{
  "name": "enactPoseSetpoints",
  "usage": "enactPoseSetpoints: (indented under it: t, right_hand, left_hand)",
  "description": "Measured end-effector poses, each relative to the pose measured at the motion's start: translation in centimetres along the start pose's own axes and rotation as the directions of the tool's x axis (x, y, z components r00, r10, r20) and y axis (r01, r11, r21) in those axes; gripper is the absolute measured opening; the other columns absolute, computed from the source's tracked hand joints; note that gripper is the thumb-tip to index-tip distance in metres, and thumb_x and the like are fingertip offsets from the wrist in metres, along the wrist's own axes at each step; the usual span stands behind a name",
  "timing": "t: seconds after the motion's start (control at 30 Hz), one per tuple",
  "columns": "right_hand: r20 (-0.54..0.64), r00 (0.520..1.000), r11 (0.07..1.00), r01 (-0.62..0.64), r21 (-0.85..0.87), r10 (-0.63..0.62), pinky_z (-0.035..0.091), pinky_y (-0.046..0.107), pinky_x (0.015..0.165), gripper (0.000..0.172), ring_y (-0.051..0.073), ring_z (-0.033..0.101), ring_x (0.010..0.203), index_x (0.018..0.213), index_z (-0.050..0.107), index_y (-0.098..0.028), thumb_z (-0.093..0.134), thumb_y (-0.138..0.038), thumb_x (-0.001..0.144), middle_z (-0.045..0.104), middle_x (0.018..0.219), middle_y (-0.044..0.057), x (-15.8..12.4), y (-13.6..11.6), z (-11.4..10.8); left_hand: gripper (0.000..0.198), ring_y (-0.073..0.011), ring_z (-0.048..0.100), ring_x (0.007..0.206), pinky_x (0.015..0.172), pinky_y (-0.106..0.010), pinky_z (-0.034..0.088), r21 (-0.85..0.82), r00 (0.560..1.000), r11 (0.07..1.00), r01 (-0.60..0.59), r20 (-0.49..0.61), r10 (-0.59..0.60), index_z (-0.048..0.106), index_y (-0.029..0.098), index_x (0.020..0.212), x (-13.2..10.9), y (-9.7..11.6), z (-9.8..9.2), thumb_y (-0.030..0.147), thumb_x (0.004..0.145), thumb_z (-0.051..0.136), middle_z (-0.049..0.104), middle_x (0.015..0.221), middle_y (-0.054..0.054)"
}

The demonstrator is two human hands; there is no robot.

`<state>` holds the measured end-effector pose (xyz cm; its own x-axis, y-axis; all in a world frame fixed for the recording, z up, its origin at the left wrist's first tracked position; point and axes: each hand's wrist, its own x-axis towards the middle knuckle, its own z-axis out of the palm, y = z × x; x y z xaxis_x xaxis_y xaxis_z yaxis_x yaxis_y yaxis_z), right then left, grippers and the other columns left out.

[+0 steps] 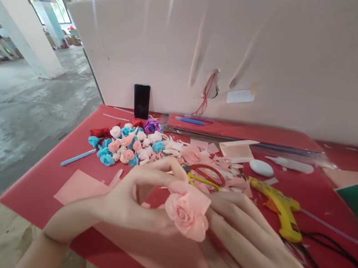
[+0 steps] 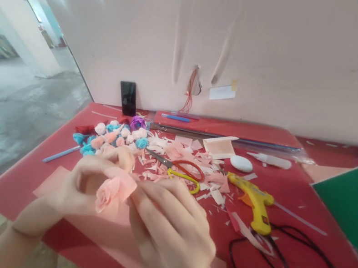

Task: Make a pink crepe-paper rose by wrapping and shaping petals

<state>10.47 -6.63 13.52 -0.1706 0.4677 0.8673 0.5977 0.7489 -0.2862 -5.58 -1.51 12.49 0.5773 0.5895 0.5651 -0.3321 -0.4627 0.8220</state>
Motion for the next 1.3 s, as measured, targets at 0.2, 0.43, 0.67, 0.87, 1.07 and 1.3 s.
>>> enactPoseSetpoints:
  t: [0.2,0.43,0.67,0.87,1.07,1.3]
  right_hand:
    - [0.033,0.999,0.999,0.028,-0.027,-0.028,0.054,0.021,0.048,0.022,0.013,0.061,0.051,0.065,0.053,-0.019,0.052,-0.001,0.078,0.061,0.052,0.000,0.1,0.2,0.0]
    - [-0.005,0.999,0.996,-0.042,0.081,0.043,0.053,0.021,0.048,0.026,0.011,0.058,0.051,0.063,0.055,-0.019,0.054,0.003,0.075,0.068,0.061,0.002,-0.4,-0.4,0.1]
    - [-0.036,0.994,0.983,-0.096,0.154,0.102,0.052,0.022,0.044,0.023,0.012,0.058,0.049,0.076,0.056,-0.023,0.053,0.000,0.078,0.067,0.061,-0.001,-0.2,-0.6,0.5]
    - [-0.051,0.988,0.976,-0.137,0.171,0.147,0.053,0.021,0.044,0.023,0.011,0.058,0.048,0.071,0.055,-0.023,0.055,-0.001,0.077,0.065,0.059,-0.002,0.0,-0.7,0.4]
    - [-0.051,0.984,0.979,-0.161,0.123,0.169,0.051,0.022,0.043,0.023,0.010,0.056,0.046,0.063,0.055,-0.020,0.057,-0.002,0.077,0.064,0.055,-0.002,0.0,-0.7,0.2]
    - [-0.087,0.976,0.973,-0.190,0.128,0.202,0.052,0.026,0.047,0.022,0.012,0.057,0.051,0.072,0.063,-0.024,0.060,-0.002,0.077,0.067,0.061,-0.002,-0.5,-0.5,0.4]
  left_hand:
    - [0.015,-0.0108,0.048,0.065,0.057,-0.024,0.041,0.085,0.998,0.996,-0.041,-0.054,0.046,0.071,0.025,0.085,0.0,0.2,0.2,0.016,0.072,0.071,0.045,0.074,0.001]
    - [0.027,-0.0123,0.050,0.068,0.064,-0.027,0.046,0.195,0.997,0.980,-0.050,-0.048,0.060,0.067,0.023,0.088,-0.2,0.4,0.3,0.008,0.066,0.068,0.049,0.075,0.000]
    - [0.025,-0.0148,0.057,0.076,0.069,-0.027,0.049,0.178,0.996,0.984,0.008,-0.091,0.008,0.061,0.021,0.087,-0.6,0.7,0.7,0.007,0.068,0.066,0.058,0.082,-0.001]
    - [0.026,-0.0146,0.060,0.082,0.074,-0.026,0.051,0.163,0.995,0.986,0.038,-0.099,-0.022,0.061,0.021,0.087,-0.4,0.9,0.8,0.003,0.069,0.067,0.062,0.082,0.000]
    - [0.026,-0.0162,0.062,0.081,0.074,-0.029,0.053,0.216,0.990,0.976,-0.040,-0.122,0.067,0.062,0.021,0.089,-0.4,0.4,0.7,0.006,0.069,0.067,0.064,0.082,-0.001]
    - [0.026,-0.0166,0.063,0.081,0.073,-0.029,0.055,0.239,0.983,0.968,-0.075,-0.146,0.112,0.063,0.022,0.094,-0.3,-0.2,0.8,0.009,0.071,0.067,0.067,0.085,-0.002]
